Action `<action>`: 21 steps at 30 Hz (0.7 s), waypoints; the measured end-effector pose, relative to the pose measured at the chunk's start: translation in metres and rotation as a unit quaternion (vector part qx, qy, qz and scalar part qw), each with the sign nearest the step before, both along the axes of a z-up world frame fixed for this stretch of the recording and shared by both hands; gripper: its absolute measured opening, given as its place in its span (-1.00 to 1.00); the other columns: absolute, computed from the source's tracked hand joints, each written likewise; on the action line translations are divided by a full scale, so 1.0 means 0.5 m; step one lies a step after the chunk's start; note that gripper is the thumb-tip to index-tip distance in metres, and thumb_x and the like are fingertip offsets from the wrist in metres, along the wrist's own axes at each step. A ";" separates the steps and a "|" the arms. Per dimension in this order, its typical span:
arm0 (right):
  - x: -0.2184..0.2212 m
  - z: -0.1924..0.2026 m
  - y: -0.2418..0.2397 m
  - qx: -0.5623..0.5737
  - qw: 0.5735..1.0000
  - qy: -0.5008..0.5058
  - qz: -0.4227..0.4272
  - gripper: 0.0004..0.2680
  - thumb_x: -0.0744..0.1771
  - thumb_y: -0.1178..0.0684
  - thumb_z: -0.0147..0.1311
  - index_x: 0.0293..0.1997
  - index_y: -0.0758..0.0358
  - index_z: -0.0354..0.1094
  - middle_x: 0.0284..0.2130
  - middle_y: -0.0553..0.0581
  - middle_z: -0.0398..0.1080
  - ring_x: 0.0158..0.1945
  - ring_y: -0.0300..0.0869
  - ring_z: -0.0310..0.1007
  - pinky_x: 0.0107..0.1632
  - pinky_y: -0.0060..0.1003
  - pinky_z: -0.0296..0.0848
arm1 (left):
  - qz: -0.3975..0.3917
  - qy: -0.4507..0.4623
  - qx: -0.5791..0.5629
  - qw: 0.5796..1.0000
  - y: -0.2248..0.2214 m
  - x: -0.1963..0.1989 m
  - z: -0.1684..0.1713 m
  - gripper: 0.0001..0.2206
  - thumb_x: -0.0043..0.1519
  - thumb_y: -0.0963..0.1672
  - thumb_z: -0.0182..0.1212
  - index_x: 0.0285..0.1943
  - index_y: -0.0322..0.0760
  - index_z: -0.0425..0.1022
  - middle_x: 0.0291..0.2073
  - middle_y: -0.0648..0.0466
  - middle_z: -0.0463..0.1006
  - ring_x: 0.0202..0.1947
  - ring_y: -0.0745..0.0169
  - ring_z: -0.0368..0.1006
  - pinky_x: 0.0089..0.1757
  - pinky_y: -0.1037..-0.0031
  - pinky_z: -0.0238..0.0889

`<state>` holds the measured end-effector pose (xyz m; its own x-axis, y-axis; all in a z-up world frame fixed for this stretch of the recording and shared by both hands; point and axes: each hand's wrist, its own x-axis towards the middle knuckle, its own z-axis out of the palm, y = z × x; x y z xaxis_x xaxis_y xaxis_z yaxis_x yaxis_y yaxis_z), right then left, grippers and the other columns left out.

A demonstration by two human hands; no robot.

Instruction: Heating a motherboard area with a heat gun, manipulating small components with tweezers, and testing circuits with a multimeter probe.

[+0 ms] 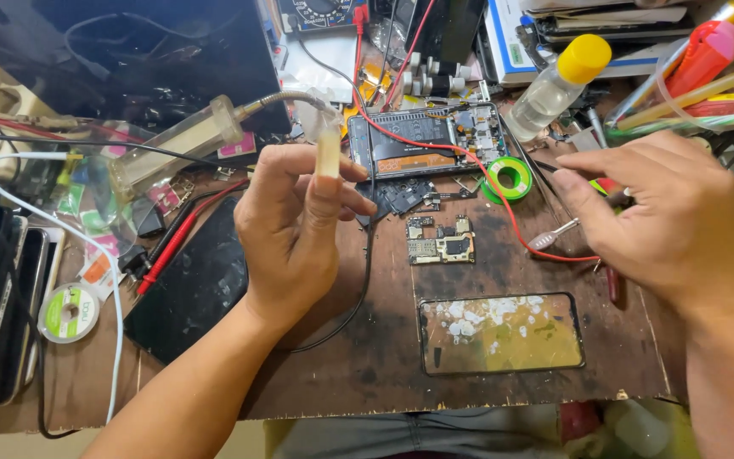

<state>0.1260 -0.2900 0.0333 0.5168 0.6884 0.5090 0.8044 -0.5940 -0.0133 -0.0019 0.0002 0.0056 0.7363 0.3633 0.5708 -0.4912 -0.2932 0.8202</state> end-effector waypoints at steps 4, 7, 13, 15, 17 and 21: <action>-0.013 0.047 -0.035 0.059 0.995 0.085 0.009 -0.91 0.50 0.25 0.32 0.08 0.52 0.62 -0.08 0.34 0.56 0.03 0.12 0.49 0.24 -0.02 0.31 | 0.016 -0.014 -0.015 1.000 -0.004 0.001 0.004 -0.70 0.48 0.02 -0.12 -0.04 -0.31 0.25 -0.22 -0.09 0.56 -0.46 0.16 0.65 -0.40 0.55 0.39; 0.013 0.042 -0.140 0.039 0.983 0.168 -0.064 -0.79 0.55 0.06 0.09 0.16 0.47 0.53 0.05 0.35 0.46 0.16 0.05 0.40 0.32 -0.14 0.26 | 0.015 0.006 -0.008 1.000 -0.005 -0.002 0.004 -0.72 0.48 -0.01 -0.11 -0.03 -0.34 0.23 -0.23 -0.12 0.54 -0.45 0.13 0.65 -0.38 0.56 0.41; -0.017 -0.018 -0.295 0.090 0.921 0.318 -0.207 -0.80 0.37 0.07 0.25 0.05 0.33 0.47 -0.31 0.21 0.37 -0.23 -0.14 0.33 -0.05 -0.31 0.24 | 0.008 0.008 0.014 1.000 -0.004 -0.004 0.004 -0.77 0.48 -0.06 -0.09 -0.03 -0.37 0.23 -0.24 -0.17 0.54 -0.48 0.06 0.65 -0.40 0.50 0.47; -0.026 -0.020 -0.303 0.014 0.939 0.279 -0.201 -0.76 0.26 -0.03 0.31 -0.04 0.18 0.53 -0.36 0.12 0.42 -0.22 -0.15 0.36 -0.03 -0.28 0.25 | 0.005 0.015 0.014 1.000 -0.005 -0.005 0.002 -0.77 0.48 -0.06 -0.08 -0.03 -0.36 0.24 -0.24 -0.16 0.54 -0.48 0.06 0.65 -0.40 0.51 0.45; -0.032 -0.022 -0.294 -0.060 0.950 0.236 -0.194 -0.72 0.15 -0.13 0.38 -0.13 0.02 0.59 -0.42 0.05 0.48 -0.21 -0.16 0.39 0.00 -0.26 0.26 | 0.002 0.018 0.016 1.000 -0.006 -0.003 0.001 -0.77 0.47 -0.05 -0.08 -0.04 -0.36 0.24 -0.24 -0.15 0.54 -0.48 0.07 0.65 -0.40 0.52 0.44; -0.051 -0.030 -0.249 -0.088 0.977 0.150 -0.121 -0.77 0.21 -0.15 0.37 -0.16 0.02 0.57 -0.36 -0.02 0.49 -0.23 -0.08 0.39 0.04 -0.20 0.30 | -0.005 0.009 0.046 0.999 -0.007 0.000 -0.004 -0.81 0.47 -0.12 -0.06 -0.02 -0.41 0.27 -0.25 -0.19 0.51 -0.45 0.06 0.64 -0.35 0.43 0.59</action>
